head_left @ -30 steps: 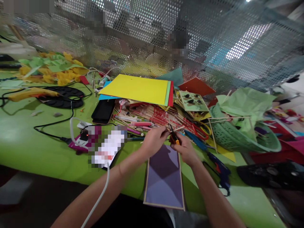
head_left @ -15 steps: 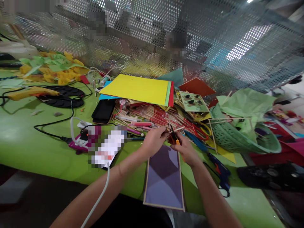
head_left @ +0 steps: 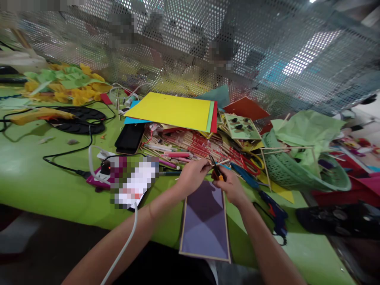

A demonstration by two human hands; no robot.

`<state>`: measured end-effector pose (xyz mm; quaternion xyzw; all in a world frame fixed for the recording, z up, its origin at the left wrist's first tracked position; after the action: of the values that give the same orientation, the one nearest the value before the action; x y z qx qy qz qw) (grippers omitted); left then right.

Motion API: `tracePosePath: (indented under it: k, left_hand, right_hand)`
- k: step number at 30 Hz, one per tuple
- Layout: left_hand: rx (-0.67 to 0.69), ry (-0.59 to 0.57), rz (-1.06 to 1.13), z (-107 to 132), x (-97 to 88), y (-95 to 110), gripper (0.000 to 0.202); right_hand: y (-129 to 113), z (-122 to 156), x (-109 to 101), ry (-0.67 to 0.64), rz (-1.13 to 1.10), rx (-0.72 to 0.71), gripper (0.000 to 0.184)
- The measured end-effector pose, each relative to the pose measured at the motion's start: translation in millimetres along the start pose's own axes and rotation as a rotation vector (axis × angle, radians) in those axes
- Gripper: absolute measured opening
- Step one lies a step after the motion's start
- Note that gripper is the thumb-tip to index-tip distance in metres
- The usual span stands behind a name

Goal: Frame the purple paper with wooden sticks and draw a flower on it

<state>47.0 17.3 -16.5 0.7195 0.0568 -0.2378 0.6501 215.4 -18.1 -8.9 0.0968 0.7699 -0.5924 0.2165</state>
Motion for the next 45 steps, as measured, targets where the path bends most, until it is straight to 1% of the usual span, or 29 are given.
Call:
tracePosePath:
  k: [4, 7, 10, 13, 15, 17, 19, 22, 25, 28, 30, 32, 34, 35, 37, 39, 42, 45]
  left_hand:
    - [-0.005, -0.008, 0.026, 0.3, -0.3, 0.8, 0.025]
    - [-0.012, -0.042, 0.065, 0.0, 0.0, 2.1, 0.029]
    - [-0.027, -0.063, 0.114, -1.0, -3.9, 3.6, 0.035]
    - [-0.041, -0.012, 0.171, -2.9, -15.9, 5.3, 0.035]
    - [-0.054, 0.061, 0.221, -4.4, -26.8, 6.2, 0.032]
    - [-0.072, 0.14, 0.281, -6.1, -36.9, 6.5, 0.029]
    - [-0.088, 0.199, 0.341, -8.0, -43.8, 5.9, 0.025]
    - [-0.112, 0.247, 0.406, -10.6, -47.3, 4.3, 0.015]
    - [-0.129, 0.261, 0.428, -12.9, -46.1, 2.6, 0.009]
    - [-0.132, 0.253, 0.406, -15.0, -44.4, 1.1, 0.013]
    - [-0.121, 0.239, 0.369, -16.1, -43.8, 0.0, 0.013]
    - [-0.103, 0.224, 0.316, -16.5, -43.4, -0.9, 0.014]
    - [-0.087, 0.207, 0.249, -15.7, -42.5, -1.0, 0.019]
    - [-0.078, 0.194, 0.213, -14.7, -41.7, -0.6, 0.022]
    - [-0.059, 0.16, 0.145, -11.7, -38.8, 1.1, 0.028]
    - [-0.042, 0.107, 0.091, -7.7, -33.5, 3.4, 0.036]
    - [0.01, -0.014, 0.008, -1.2, -20.8, 7.1, 0.047]
    - [0.085, -0.129, -0.065, 4.5, -7.4, 10.0, 0.05]
  right_hand:
    - [-1.9, -0.3, 0.8, 0.01, 0.044, -0.018, 0.016]
    - [-3.7, 0.9, 2.2, 0.025, 0.064, -0.028, 0.018]
    - [-2.4, 0.5, -0.5, 0.028, 0.066, -0.037, 0.027]
    - [2.0, -7.4, -13.8, 0.056, 0.121, -0.083, 0.043]
    - [4.6, -18.0, -26.8, 0.078, 0.251, -0.16, 0.048]
    - [5.9, -31.7, -37.6, 0.076, 0.467, -0.26, 0.051]
    - [7.2, -47.2, -41.6, 0.013, 0.701, -0.333, 0.056]
    - [10.1, -71.0, -35.2, -0.115, 0.979, -0.403, 0.057]
    - [15.3, -91.4, -25.3, -0.144, 1.065, -0.443, 0.052]
    - [22.2, -103.4, -22.1, -0.107, 1.093, -0.457, 0.048]
    - [24.4, -104.8, -24.4, -0.064, 1.105, -0.447, 0.049]
    - [21.3, -100.4, -27.8, -0.033, 1.107, -0.43, 0.05]
    - [10.7, -89.7, -29.9, -0.013, 1.066, -0.443, 0.045]
    - [2.7, -82.2, -30.1, 0.001, 1.025, -0.462, 0.041]
    - [-15.9, -64.2, -28.1, 0.03, 0.839, -0.549, 0.037]
    - [-31.7, -44.8, -23.7, 0.016, 0.756, -0.598, 0.035]
    - [-40.7, -18.4, -16.8, -0.067, 0.829, -0.58, 0.026]
    - [-34.8, 3.8, -15.4, -0.127, 0.921, -0.536, 0.024]
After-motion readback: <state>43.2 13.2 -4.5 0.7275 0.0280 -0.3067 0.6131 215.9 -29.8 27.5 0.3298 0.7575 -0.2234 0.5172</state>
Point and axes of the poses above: each hand's wrist, its own z-axis away from the middle knuckle, its own x-axis out of the palm, y = z × x, the point moved 2 cm from there along -z, towards the middle knuckle, and after that the axes turned 14 degrees about -x, right-handed, at the moved point
